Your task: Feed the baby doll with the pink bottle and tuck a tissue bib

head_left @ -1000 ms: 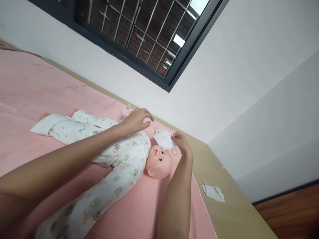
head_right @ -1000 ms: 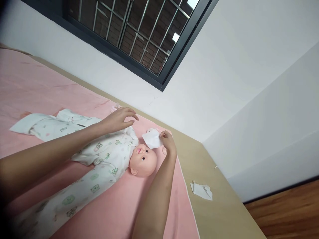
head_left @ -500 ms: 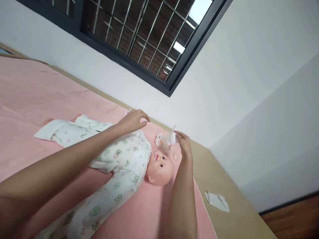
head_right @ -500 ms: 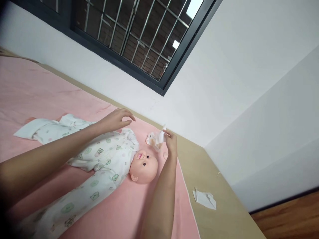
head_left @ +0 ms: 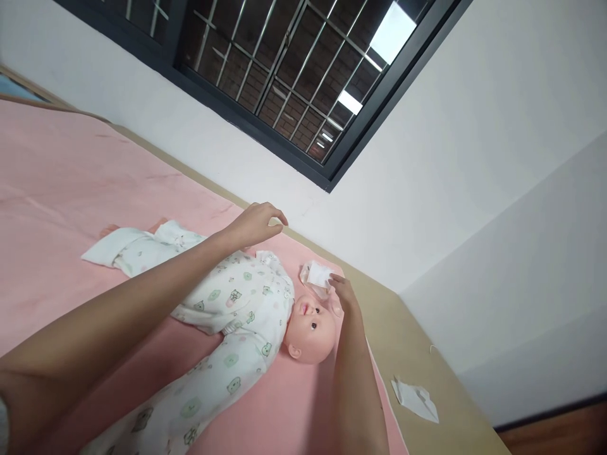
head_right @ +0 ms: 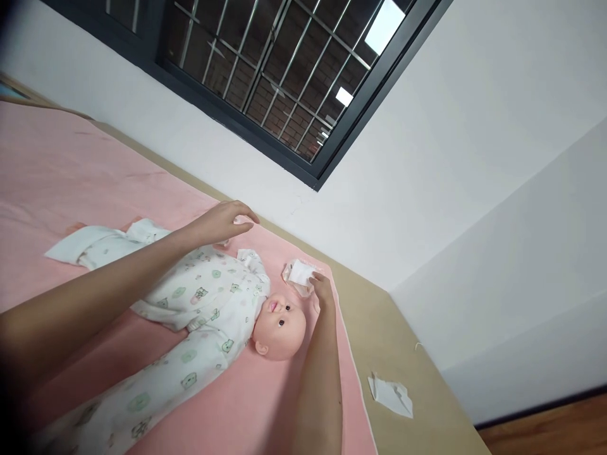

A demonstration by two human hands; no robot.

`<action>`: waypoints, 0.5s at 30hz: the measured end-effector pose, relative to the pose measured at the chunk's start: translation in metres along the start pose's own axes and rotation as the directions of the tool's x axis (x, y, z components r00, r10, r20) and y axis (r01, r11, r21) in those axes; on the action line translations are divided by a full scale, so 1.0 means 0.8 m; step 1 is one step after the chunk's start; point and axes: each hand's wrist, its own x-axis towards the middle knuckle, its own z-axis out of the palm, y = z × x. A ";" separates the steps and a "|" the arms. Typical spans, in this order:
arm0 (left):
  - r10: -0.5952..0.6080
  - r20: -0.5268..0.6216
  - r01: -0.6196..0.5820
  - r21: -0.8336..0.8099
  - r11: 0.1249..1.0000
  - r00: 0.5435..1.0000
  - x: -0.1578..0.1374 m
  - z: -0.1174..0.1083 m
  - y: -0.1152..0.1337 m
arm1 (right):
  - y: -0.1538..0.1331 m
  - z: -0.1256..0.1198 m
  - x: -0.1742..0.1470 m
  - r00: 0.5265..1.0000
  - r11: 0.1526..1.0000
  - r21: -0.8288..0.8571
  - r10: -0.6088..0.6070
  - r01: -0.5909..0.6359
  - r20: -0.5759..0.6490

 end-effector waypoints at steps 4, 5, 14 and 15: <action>-0.039 -0.018 0.038 -0.019 0.999 0.999 -0.001 -0.011 0.000 | -0.003 -0.008 -0.004 0.999 0.999 0.025 -0.020 0.021 -0.040; -0.054 -0.029 0.053 -0.027 0.998 0.998 -0.002 -0.014 0.000 | -0.005 -0.010 -0.006 0.998 0.999 0.028 -0.033 0.034 -0.059; -0.186 -0.143 0.164 -0.155 0.974 0.972 -0.004 -0.041 -0.012 | -0.004 0.027 -0.048 0.919 0.870 0.488 -0.129 -0.076 0.372; -0.226 -0.153 0.197 -0.184 0.963 0.962 -0.003 -0.042 -0.017 | 0.000 0.035 -0.057 0.903 0.874 0.474 -0.112 -0.109 0.415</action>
